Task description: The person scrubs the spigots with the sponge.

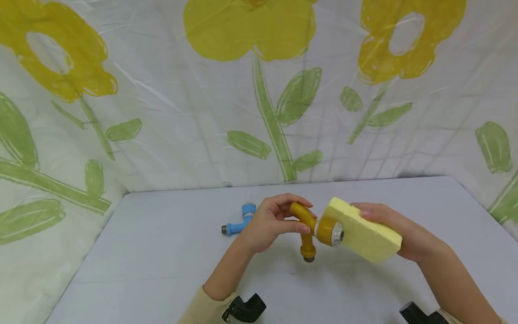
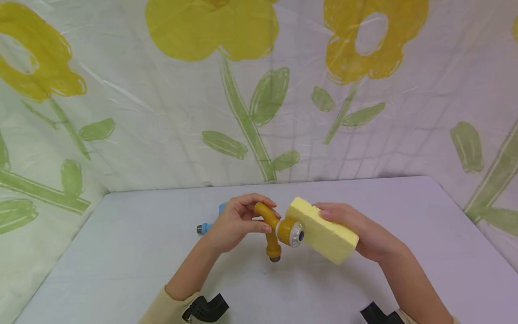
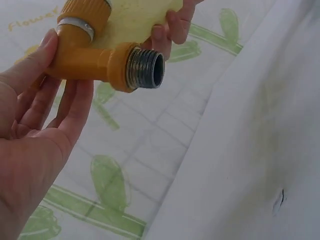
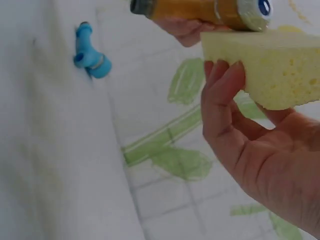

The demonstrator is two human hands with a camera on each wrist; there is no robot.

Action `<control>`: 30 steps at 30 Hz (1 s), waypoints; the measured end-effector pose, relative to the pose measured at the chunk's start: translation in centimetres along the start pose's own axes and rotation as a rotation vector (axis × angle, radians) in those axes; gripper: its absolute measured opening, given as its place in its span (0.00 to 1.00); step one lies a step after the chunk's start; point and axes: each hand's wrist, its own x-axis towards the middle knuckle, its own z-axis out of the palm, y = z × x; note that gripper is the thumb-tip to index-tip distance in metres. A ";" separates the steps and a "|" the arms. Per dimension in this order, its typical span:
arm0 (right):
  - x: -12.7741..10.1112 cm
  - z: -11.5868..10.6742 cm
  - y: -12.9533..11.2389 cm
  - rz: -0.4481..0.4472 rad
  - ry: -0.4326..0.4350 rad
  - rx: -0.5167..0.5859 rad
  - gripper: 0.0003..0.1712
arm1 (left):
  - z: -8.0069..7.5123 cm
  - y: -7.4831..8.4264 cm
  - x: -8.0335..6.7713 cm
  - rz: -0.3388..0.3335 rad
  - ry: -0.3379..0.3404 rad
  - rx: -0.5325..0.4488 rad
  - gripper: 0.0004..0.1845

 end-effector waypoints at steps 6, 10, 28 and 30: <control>-0.3 -0.3 -0.4 -0.013 -0.022 -0.169 0.30 | -0.2 0.2 -0.1 -0.061 -0.039 0.065 0.18; -0.3 0.1 -0.6 -0.051 0.032 -0.348 0.27 | -0.2 0.2 -0.1 -0.066 -0.044 0.108 0.17; -0.4 0.2 -0.6 0.006 0.103 -0.427 0.25 | -0.2 0.5 0.0 0.008 -0.073 0.155 0.14; -0.5 0.6 -0.8 0.005 0.148 -0.483 0.24 | -0.2 0.5 0.0 0.003 -0.055 0.179 0.14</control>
